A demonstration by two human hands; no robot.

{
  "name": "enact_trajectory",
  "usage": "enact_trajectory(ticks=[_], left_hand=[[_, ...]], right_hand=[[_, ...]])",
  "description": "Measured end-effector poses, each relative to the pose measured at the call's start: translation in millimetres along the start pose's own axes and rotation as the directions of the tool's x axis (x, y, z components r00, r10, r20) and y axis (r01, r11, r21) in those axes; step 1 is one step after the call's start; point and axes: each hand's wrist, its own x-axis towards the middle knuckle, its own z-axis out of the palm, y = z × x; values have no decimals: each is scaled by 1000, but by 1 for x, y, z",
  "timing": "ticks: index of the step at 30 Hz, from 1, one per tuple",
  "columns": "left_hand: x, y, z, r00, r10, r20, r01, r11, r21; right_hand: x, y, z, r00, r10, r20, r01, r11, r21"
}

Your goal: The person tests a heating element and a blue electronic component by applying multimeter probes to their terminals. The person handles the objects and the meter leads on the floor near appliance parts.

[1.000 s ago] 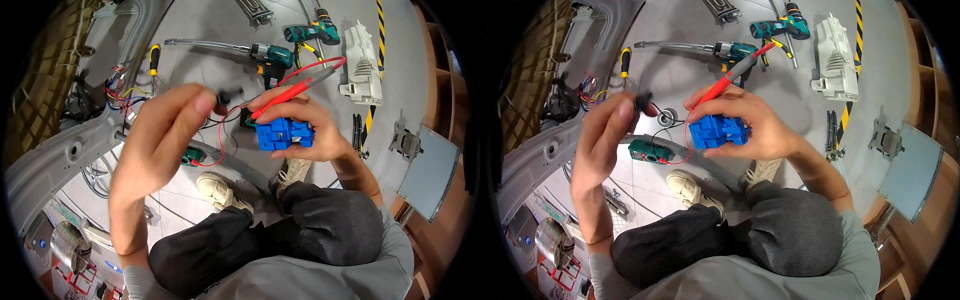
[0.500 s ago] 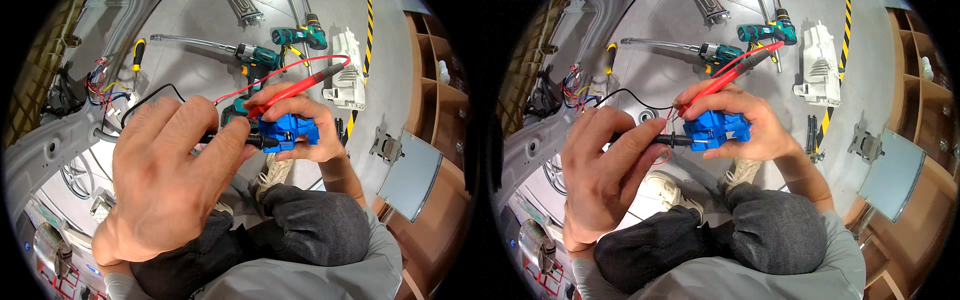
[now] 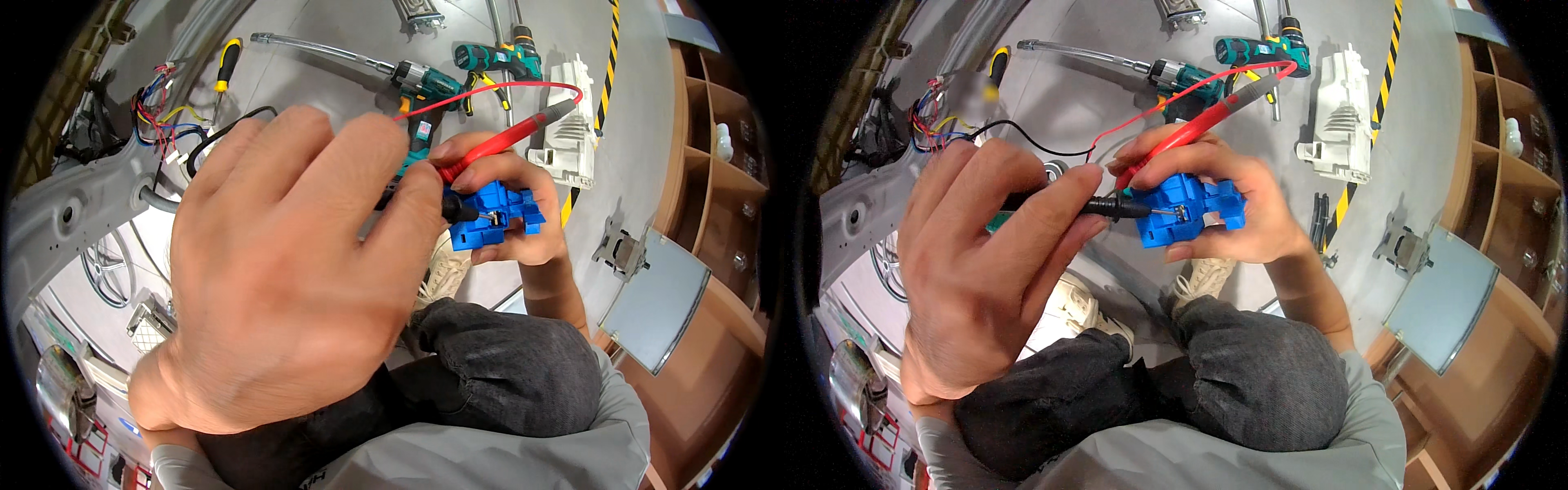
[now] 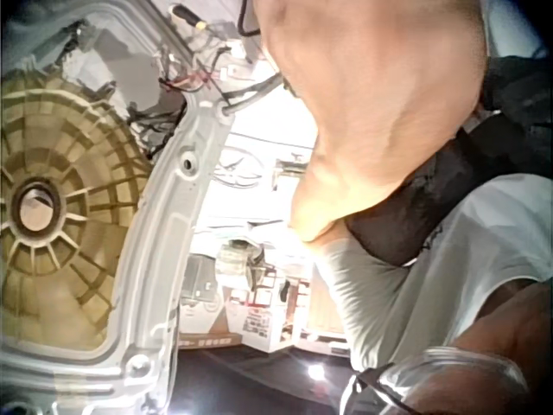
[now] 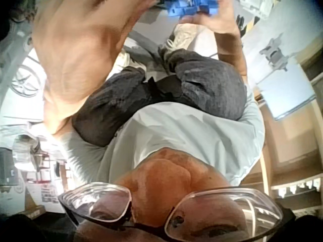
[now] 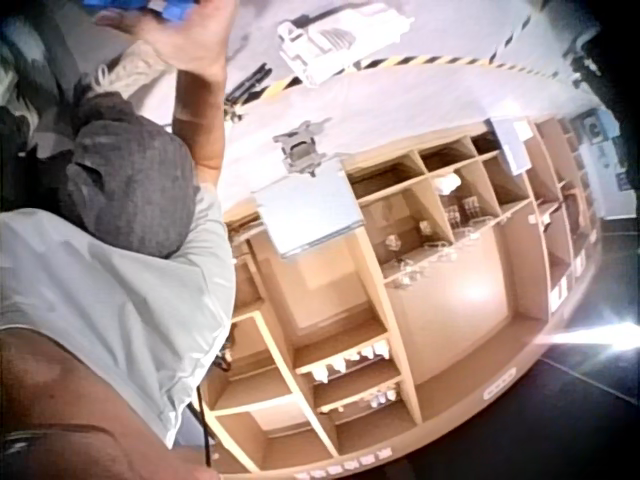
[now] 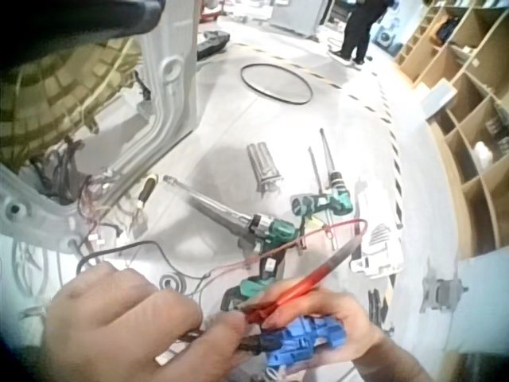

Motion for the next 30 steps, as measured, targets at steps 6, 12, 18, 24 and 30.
enact_trajectory(ticks=[6,12,18,24,30], left_hand=[[1,-2,4,997,78,-13,-77,995,62],[1,-3,6,989,145,-37,-139,982,128],[-1,1,9,986,157,-49,-146,972,186],[4,4,12,994,109,26,-111,984,142],[2,-25,41,993,111,39,-113,993,42]], right_hand=[[-2,3,-1,999,33,-8,-33,999,-32],[-3,0,-1,997,59,-45,-65,988,-142],[-2,-4,5,994,66,-86,-90,948,-304],[3,-12,5,986,160,-34,-158,874,-459],[-10,5,-5,970,231,-71,-242,922,-303]])
